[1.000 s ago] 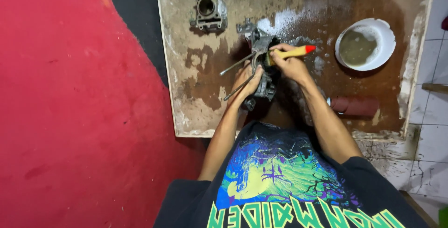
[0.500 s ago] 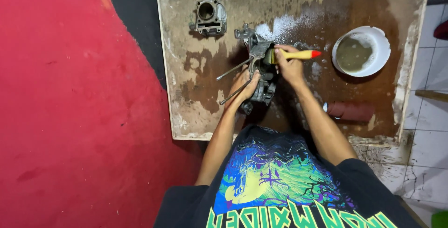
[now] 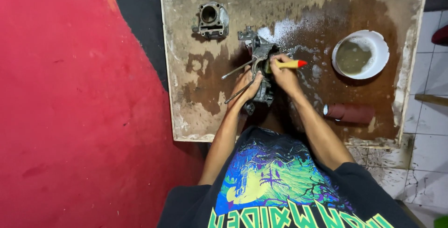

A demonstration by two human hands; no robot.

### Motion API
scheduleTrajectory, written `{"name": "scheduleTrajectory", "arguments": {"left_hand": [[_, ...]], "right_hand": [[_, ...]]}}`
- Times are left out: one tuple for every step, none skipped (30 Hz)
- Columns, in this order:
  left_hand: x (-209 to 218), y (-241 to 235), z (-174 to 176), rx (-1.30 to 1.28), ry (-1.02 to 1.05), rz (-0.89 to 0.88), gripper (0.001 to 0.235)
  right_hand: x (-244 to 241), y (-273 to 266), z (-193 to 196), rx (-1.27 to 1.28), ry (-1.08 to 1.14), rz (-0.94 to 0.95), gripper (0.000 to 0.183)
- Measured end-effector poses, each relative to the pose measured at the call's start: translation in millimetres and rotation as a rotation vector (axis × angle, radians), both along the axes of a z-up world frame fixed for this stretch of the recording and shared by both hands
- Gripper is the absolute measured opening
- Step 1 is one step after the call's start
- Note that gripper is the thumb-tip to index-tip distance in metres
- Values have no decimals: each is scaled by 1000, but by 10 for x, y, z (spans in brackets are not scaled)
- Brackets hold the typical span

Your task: Cleaning a motorcycle engine crankcase component using a brush and cleaning solution.

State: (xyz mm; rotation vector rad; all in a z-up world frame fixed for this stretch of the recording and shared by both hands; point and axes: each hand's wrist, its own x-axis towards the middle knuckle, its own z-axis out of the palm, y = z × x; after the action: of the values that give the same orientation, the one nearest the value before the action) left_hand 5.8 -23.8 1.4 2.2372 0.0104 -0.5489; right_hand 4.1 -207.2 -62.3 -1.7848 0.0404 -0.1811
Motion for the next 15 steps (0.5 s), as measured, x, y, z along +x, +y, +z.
{"name": "scheduleTrajectory", "arguments": {"left_hand": [[-3,-3,38,0,-1,-5,48],[-8,-4,76,-14,-6,-7,49],[-2,-5,118,-29,-13,-10,49],[11,-8,132,-28,-15,-14,49],[-1,-10,146,-30,-2,-6,50],[-12,-9,159,-32,10,1,50],[-11,-17,131,-33,7,3,50],[-8,-24,103,-14,12,-3,50],[6,-39,74,3,16,-9,50],[9,-42,61,2,13,-6,50],[-2,-40,50,-5,-1,-9,51],[-14,-40,39,-12,-15,-12,52],[-2,-35,75,-12,-23,-11,52],[9,-32,111,-44,-45,-18,52],[-4,-28,147,-76,-63,-28,52]], "right_hand": [[67,-34,72,0,-1,-5,15],[132,-69,145,165,243,24,17],[207,-103,222,330,485,59,18],[218,-99,180,331,482,55,18],[215,-91,136,401,467,-12,17],[213,-81,93,470,451,-79,16],[150,-69,-79,470,448,-78,16],[89,-56,-251,278,192,-61,17],[42,-53,-421,85,-64,-33,17],[26,-57,-355,83,-67,-31,17],[-6,-54,-289,91,14,-42,16],[-39,-52,-224,99,95,-51,16],[19,-97,-119,98,87,-50,16],[75,-142,-13,266,269,-21,16],[98,-187,93,433,455,10,17]]}}
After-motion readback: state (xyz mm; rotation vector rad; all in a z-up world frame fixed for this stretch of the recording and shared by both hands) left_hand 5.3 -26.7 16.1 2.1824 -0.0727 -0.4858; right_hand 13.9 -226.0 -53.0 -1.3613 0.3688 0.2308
